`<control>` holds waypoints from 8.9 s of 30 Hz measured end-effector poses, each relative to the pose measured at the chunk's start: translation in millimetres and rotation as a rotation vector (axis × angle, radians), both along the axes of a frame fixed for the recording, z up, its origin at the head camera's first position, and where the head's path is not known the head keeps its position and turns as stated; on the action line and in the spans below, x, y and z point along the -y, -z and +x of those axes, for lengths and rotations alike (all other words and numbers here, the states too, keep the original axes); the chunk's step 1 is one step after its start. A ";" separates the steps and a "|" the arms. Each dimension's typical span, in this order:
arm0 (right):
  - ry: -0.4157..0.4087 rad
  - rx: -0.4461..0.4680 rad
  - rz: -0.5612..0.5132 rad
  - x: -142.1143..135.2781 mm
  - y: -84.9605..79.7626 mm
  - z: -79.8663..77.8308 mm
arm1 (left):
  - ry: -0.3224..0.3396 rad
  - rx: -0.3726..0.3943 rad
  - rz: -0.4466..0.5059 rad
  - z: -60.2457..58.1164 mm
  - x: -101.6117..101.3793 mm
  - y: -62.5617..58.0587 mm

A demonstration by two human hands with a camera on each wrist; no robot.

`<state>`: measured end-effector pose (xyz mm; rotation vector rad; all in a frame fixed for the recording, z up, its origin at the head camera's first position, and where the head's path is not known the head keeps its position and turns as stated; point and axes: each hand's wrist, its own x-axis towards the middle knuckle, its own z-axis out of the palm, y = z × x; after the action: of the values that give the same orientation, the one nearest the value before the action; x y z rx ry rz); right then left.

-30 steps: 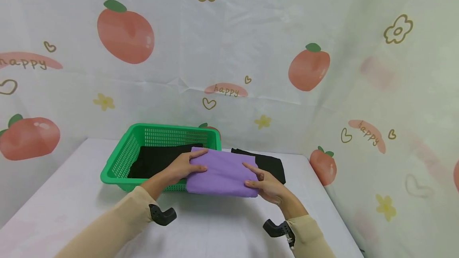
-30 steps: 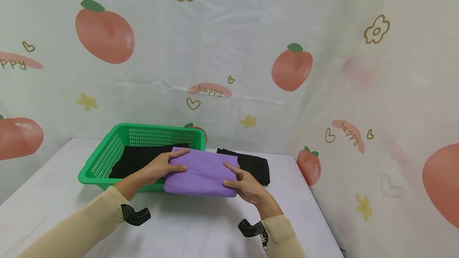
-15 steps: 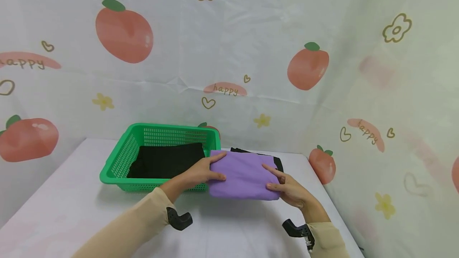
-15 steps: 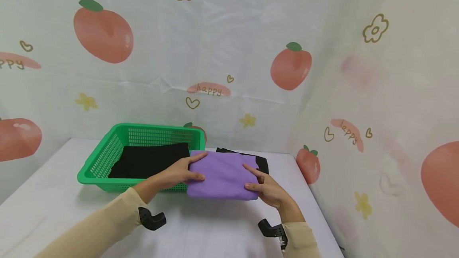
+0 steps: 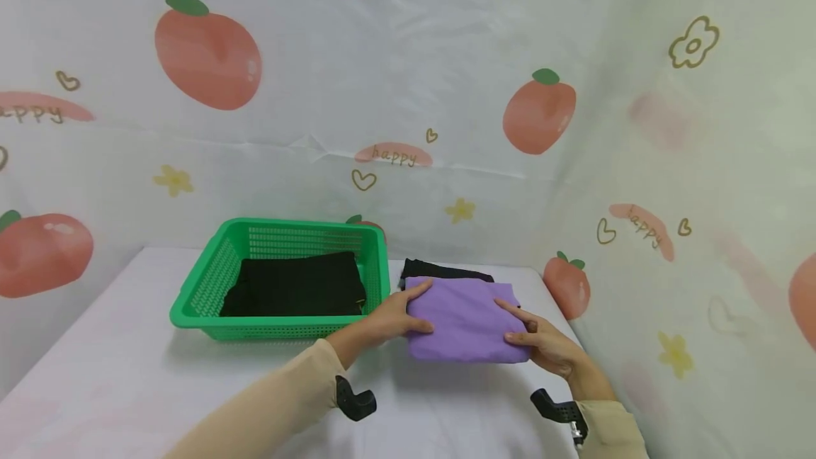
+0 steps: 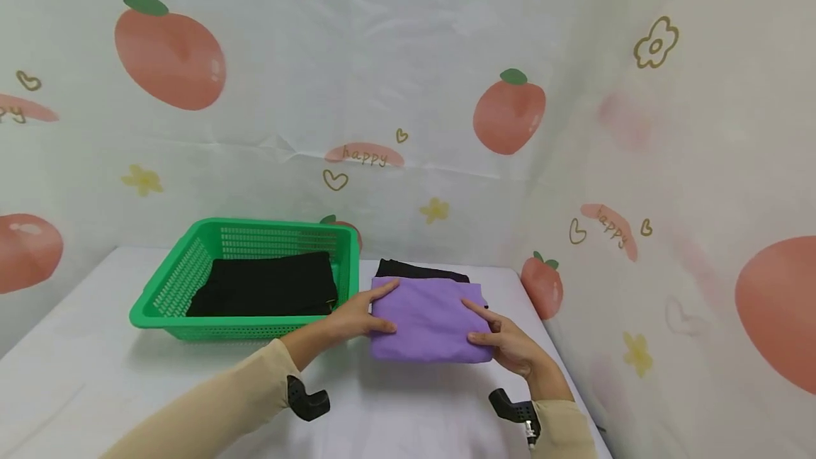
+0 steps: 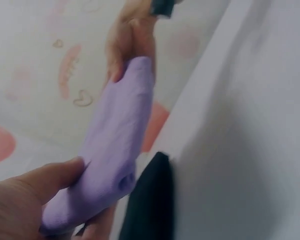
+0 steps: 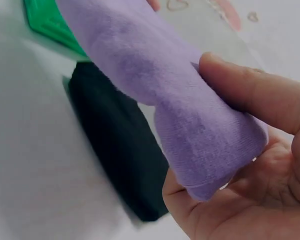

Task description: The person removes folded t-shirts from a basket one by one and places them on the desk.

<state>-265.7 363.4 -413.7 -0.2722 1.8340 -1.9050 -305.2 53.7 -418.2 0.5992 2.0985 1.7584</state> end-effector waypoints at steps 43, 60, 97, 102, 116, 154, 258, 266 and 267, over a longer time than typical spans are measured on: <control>0.357 0.063 0.214 -107.9 32.8 42.0 | 0.044 0.112 0.020 20.6 -144.7 56.1; 0.414 0.020 0.318 -109.2 61.0 33.6 | 0.036 0.147 -0.012 15.6 -146.3 74.1; 0.498 -0.840 0.304 147.6 -59.3 10.7 | -0.206 -0.288 0.262 7.8 52.8 -49.1; 0.407 -0.788 0.222 191.7 -51.3 -4.9 | -0.351 -0.317 0.189 -14.9 106.4 -31.5; 0.159 -0.449 0.378 269.9 0.6 -54.7 | -0.413 -0.340 -0.335 -55.0 201.8 14.8; 0.117 -0.041 0.514 302.2 32.0 -100.3 | -0.328 -0.030 -0.609 -70.4 247.8 41.6; 0.403 -0.050 -0.153 194.0 -20.8 -37.7 | -0.435 -0.031 -0.163 -21.5 178.9 -12.3; 0.415 -0.033 -0.146 179.0 -14.9 -27.8 | -0.421 -0.043 -0.197 -14.2 163.2 -9.5; 0.416 -0.029 -0.154 177.1 -14.0 -26.3 | -0.421 -0.049 -0.203 -13.4 161.3 -9.2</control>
<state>-291.9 186.2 -399.6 0.0396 1.8755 -2.3363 -318.6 -107.6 -409.1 0.1507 2.5398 1.7091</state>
